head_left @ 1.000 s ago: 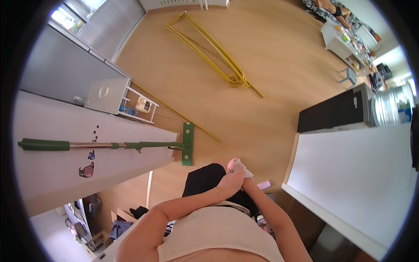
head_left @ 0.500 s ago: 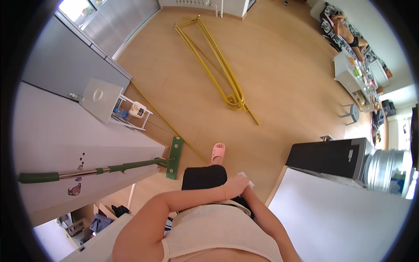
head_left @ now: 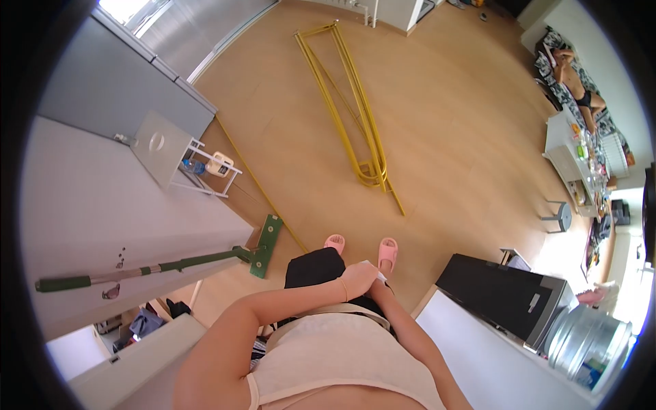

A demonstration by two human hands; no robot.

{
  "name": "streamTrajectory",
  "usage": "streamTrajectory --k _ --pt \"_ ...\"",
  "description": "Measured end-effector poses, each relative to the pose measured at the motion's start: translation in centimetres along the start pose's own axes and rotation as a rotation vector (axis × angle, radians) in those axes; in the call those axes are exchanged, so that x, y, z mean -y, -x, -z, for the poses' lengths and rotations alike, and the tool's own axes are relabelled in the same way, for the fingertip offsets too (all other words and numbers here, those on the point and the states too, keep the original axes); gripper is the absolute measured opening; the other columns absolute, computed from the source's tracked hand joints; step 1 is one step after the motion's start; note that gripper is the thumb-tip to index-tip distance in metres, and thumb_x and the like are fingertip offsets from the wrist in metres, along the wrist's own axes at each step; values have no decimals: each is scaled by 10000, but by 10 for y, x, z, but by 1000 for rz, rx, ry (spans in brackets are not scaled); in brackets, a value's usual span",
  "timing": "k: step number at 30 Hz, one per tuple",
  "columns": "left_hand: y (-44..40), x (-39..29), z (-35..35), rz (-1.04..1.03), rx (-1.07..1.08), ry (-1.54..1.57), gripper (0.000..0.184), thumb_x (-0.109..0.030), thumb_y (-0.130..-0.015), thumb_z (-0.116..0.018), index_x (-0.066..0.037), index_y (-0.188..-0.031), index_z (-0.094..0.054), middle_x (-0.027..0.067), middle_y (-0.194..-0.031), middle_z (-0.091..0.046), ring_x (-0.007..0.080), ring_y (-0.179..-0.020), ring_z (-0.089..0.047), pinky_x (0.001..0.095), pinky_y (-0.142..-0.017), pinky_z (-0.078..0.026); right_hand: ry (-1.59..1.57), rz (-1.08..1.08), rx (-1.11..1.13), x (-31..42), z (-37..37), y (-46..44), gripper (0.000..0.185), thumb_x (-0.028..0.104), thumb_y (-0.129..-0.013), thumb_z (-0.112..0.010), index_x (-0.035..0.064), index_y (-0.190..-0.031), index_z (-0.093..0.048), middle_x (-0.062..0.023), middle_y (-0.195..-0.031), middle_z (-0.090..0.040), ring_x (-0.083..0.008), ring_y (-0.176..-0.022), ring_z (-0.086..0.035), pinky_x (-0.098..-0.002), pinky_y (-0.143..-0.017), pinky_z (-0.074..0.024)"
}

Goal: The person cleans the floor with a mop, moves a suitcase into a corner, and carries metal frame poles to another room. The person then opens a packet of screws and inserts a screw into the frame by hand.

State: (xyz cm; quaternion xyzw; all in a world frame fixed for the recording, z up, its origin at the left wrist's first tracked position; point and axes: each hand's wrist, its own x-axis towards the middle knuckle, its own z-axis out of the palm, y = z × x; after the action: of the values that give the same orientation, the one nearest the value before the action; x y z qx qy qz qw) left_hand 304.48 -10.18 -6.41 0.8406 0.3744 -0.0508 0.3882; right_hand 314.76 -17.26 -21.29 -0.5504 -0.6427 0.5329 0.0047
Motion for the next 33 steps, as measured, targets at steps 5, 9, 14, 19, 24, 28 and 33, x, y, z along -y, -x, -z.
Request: streamTrajectory --k 5,9,14,19,24,28,33 --pt "-37 -14 -12 194 -207 25 173 -106 -725 -457 -11 -670 -591 201 -680 -582 322 -634 -592 393 -569 -484 227 139 241 9 84 8 245 191 -774 -467 85 -963 -582 -125 -1043 -552 -264 -1006 -486 -346 -855 -359" --pt "-61 -45 -29 308 -314 105 170 -90 -729 -445 -5 -653 -571 205 -649 -570 334 -622 -581 402 -569 -476 513 204 154 -66 82 0 219 174 -767 -463 94 -925 -592 -123 -1001 -567 -265 -969 -500 -359 -845 -362" --pt "-78 -65 -56 441 -367 185 138 -84 -721 -462 -10 -655 -559 189 -623 -564 329 -614 -577 406 -563 -472 669 340 214 -76 108 18 195 213 -741 -473 138 -831 -628 -83 -942 -592 -273 -931 -509 -408 -824 -351" --pt "-78 -67 -68 592 -477 330 121 -87 -690 -493 13 -667 -557 206 -633 -558 332 -626 -573 411 -571 -468 325 434 189 -73 119 25 172 162 -731 -490 116 -823 -628 -122 -930 -589 -289 -932 -505 -361 -834 -361" --pt "-63 -68 -58 690 -476 479 148 -74 -709 -458 18 -699 -573 225 -660 -568 358 -634 -578 433 -591 -473 391 373 632 -29 135 20 194 162 -747 -498 115 -891 -620 -133 -944 -588 -277 -915 -522 -369 -794 -388" --pt "-52 -53 -67 751 -451 598 178 -96 -710 -482 31 -636 -582 226 -631 -564 347 -612 -580 411 -594 -477 399 294 934 0 141 17 194 175 -753 -493 71 -850 -624 -139 -923 -597 -276 -886 -544 -344 -754 -415" --pt "-36 -15 -83 642 -536 463 180 -103 -696 -509 40 -607 -573 190 -535 -542 294 -489 -566 355 -522 -469 646 414 945 52 158 15 215 156 -783 -439 24 -873 -583 -175 -868 -591 -302 -807 -562 -373 -706 -435"
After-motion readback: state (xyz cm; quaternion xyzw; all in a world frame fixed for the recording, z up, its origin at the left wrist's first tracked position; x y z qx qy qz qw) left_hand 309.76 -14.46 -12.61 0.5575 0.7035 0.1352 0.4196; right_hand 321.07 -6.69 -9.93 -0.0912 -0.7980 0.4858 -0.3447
